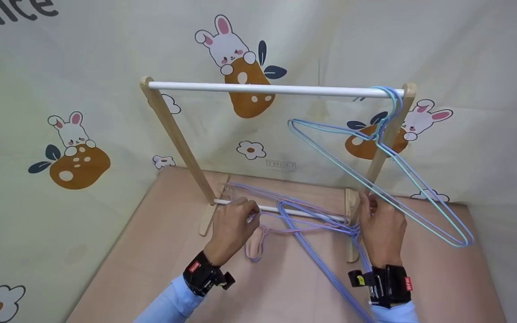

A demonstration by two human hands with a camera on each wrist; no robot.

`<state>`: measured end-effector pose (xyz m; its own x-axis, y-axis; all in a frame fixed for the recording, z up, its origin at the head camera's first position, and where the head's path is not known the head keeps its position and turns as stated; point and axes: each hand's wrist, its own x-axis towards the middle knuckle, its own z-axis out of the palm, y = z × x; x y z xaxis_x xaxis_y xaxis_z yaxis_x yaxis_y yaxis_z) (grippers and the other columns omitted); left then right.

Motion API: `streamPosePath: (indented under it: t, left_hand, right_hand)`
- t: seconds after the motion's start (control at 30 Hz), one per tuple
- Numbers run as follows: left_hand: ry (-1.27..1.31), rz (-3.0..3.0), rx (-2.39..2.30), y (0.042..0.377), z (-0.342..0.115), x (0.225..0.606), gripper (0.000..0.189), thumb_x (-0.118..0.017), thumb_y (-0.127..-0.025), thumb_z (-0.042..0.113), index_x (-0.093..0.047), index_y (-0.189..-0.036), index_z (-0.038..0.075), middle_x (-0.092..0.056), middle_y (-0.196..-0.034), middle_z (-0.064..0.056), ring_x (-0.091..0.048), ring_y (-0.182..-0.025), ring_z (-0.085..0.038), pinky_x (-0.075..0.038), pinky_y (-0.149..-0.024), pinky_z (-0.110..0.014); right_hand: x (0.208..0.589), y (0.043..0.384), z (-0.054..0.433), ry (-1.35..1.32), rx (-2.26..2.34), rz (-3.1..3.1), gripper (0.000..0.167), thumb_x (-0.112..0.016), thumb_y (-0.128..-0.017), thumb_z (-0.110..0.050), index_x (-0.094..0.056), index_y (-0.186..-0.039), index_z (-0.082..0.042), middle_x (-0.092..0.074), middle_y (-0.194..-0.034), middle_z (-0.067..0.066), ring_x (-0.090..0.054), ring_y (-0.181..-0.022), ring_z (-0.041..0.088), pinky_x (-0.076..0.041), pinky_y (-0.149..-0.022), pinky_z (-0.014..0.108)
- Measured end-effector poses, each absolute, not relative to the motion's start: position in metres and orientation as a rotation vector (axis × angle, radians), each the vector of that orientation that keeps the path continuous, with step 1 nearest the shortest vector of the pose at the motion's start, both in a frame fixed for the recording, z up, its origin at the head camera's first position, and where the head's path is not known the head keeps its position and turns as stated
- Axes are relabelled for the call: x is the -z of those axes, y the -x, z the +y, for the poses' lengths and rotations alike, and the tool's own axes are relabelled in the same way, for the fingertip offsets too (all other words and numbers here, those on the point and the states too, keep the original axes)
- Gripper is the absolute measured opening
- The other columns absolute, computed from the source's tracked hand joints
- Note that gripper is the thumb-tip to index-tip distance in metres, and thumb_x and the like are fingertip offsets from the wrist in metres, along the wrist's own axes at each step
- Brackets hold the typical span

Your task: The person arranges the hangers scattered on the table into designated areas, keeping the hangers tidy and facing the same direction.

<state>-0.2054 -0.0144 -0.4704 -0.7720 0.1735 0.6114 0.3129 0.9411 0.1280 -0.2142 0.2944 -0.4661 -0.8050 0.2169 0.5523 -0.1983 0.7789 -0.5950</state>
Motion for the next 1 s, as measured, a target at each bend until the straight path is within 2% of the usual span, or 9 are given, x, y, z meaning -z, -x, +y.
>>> streamPosePath:
  t: [0.1, 0.23, 0.3, 0.47, 0.6, 0.73, 0.87, 0.97, 1.0]
  left_hand:
    - [0.366, -2.442, 0.321, 0.203, -0.015, 0.464, 0.016, -0.085, -0.073, 0.009, -0.073, -0.073, 0.02, -0.063, -0.07, 0.009, -0.058, -0.056, -0.011, -0.046, -0.042, -0.023]
    - [0.405, -2.396, 0.354, 0.201, -0.015, 0.455, 0.015, -0.086, -0.075, 0.01, -0.076, -0.078, 0.021, -0.066, -0.075, 0.011, -0.06, -0.061, -0.008, -0.048, -0.046, -0.02]
    - [0.421, -2.374, 0.354, 0.199, -0.015, 0.45, 0.014, -0.085, -0.076, 0.011, -0.076, -0.078, 0.021, -0.065, -0.075, 0.012, -0.059, -0.062, -0.008, -0.048, -0.047, -0.02]
    - [0.455, -2.338, 0.362, 0.197, -0.011, 0.441, 0.012, -0.085, -0.078, 0.013, -0.077, -0.079, 0.021, -0.064, -0.075, 0.012, -0.059, -0.063, -0.008, -0.048, -0.051, -0.02]
    - [0.49, -2.322, 0.39, 0.197, -0.007, 0.436, 0.01, -0.086, -0.08, 0.017, -0.077, -0.081, 0.021, -0.067, -0.078, 0.012, -0.061, -0.067, -0.007, -0.049, -0.054, -0.018]
    - [0.525, -2.299, 0.401, 0.196, -0.005, 0.432, 0.011, -0.087, -0.081, 0.022, -0.076, -0.083, 0.022, -0.067, -0.079, 0.013, -0.061, -0.068, -0.007, -0.049, -0.055, -0.02]
    - [0.56, -2.275, 0.417, 0.195, -0.005, 0.432, 0.013, -0.087, -0.083, 0.026, -0.075, -0.084, 0.021, -0.067, -0.079, 0.013, -0.062, -0.068, -0.007, -0.049, -0.055, -0.022]
    - [0.585, -2.264, 0.449, 0.196, -0.006, 0.433, 0.015, -0.087, -0.083, 0.03, -0.074, -0.084, 0.02, -0.066, -0.08, 0.012, -0.063, -0.07, -0.008, -0.05, -0.056, -0.023]
    - [0.592, -2.259, 0.46, 0.196, -0.006, 0.433, 0.016, -0.087, -0.083, 0.031, -0.074, -0.084, 0.02, -0.067, -0.08, 0.012, -0.063, -0.071, -0.008, -0.05, -0.057, -0.023]
  right_hand:
    - [0.467, 0.212, 0.29, -0.057, -0.872, -2.345, 0.024, -0.07, -0.098, -0.016, -0.074, -0.1, 0.008, -0.069, -0.082, 0.018, -0.064, -0.073, 0.033, -0.042, -0.063, 0.023]
    - [0.469, 0.212, 0.281, -0.278, -0.845, -2.256, 0.019, -0.077, -0.092, -0.007, -0.074, -0.104, 0.007, -0.069, -0.088, 0.017, -0.063, -0.08, 0.032, -0.041, -0.072, 0.021]
    - [0.468, 0.211, 0.277, -0.396, -0.849, -2.208, 0.023, -0.08, -0.087, -0.002, -0.074, -0.107, 0.006, -0.068, -0.093, 0.017, -0.062, -0.086, 0.034, -0.041, -0.079, 0.023]
    - [0.466, 0.208, 0.265, -0.66, -0.883, -2.164, 0.035, -0.083, -0.077, 0.004, -0.074, -0.111, 0.003, -0.069, -0.102, 0.013, -0.06, -0.095, 0.03, -0.04, -0.091, 0.015]
    - [0.463, 0.205, 0.255, -0.804, -0.882, -2.219, 0.039, -0.085, -0.077, 0.003, -0.073, -0.114, -0.001, -0.067, -0.107, 0.006, -0.059, -0.098, 0.022, -0.042, -0.092, 0.013]
    - [0.464, 0.203, 0.247, -0.854, -0.885, -2.218, 0.04, -0.087, -0.075, 0.005, -0.075, -0.112, -0.004, -0.067, -0.107, 0.003, -0.059, -0.098, 0.02, -0.043, -0.089, 0.013]
    - [0.467, 0.203, 0.243, -0.853, -0.868, -2.153, 0.016, -0.076, -0.094, -0.017, -0.077, -0.105, -0.004, -0.068, -0.101, 0.004, -0.06, -0.093, 0.022, -0.044, -0.084, 0.012]
    - [0.469, 0.204, 0.242, -0.842, -0.833, -2.117, 0.039, -0.058, -0.104, -0.038, -0.078, -0.1, -0.004, -0.068, -0.097, 0.004, -0.06, -0.089, 0.022, -0.045, -0.079, 0.011]
    - [0.469, 0.204, 0.242, -0.838, -0.828, -2.112, 0.042, -0.056, -0.104, -0.039, -0.078, -0.099, -0.004, -0.067, -0.096, 0.004, -0.06, -0.088, 0.022, -0.045, -0.078, 0.011]
